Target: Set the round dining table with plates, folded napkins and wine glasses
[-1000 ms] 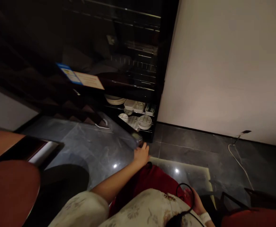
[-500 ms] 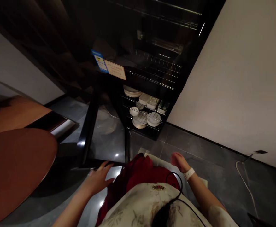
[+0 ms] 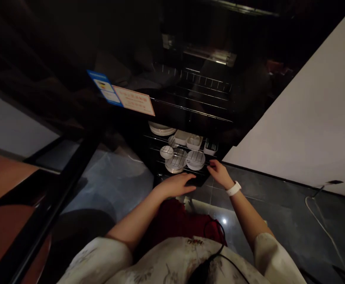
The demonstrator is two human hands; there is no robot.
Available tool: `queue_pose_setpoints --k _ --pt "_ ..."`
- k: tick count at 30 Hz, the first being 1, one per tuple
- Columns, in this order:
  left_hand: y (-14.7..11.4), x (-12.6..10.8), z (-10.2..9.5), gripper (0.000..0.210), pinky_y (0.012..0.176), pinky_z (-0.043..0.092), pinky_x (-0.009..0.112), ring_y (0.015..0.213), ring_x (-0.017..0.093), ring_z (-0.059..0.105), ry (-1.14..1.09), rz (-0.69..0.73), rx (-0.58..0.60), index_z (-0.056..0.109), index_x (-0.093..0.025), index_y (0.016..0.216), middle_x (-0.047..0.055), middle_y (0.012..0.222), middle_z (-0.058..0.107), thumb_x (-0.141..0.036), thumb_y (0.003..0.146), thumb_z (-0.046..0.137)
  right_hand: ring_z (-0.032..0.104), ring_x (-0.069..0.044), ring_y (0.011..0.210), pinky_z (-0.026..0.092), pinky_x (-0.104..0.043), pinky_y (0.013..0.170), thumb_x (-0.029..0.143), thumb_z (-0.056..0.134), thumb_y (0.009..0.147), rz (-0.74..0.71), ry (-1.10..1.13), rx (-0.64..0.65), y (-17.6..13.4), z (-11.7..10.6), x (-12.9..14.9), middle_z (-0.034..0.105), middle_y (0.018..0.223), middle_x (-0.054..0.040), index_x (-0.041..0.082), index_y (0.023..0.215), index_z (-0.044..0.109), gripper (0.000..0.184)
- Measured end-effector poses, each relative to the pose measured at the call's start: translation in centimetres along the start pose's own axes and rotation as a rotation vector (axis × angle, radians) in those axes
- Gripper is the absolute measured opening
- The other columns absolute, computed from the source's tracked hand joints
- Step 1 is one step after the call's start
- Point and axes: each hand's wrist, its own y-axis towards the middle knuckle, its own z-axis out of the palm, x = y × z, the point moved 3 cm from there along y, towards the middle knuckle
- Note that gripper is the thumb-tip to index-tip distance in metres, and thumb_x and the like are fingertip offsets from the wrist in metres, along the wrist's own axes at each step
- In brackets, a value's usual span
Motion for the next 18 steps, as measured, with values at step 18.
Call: queue_pose_setpoints --k 18 --pt "10.8 23.6 23.2 0.053 0.09 0.052 0.032 0.104 0.023 0.066 -0.336 0.194 0.389 0.063 -0.026 0.135 0.008 0.122 0.07 -0.047 0.087 0.065 0.06 -0.039 0.122 0.051 -0.049 0.099 0.059 0.064 0.084 0.309 -0.571 -0.337 16.0 3.3 -2.6 0.052 0.14 -0.03 0.007 0.151 0.034 0.09"
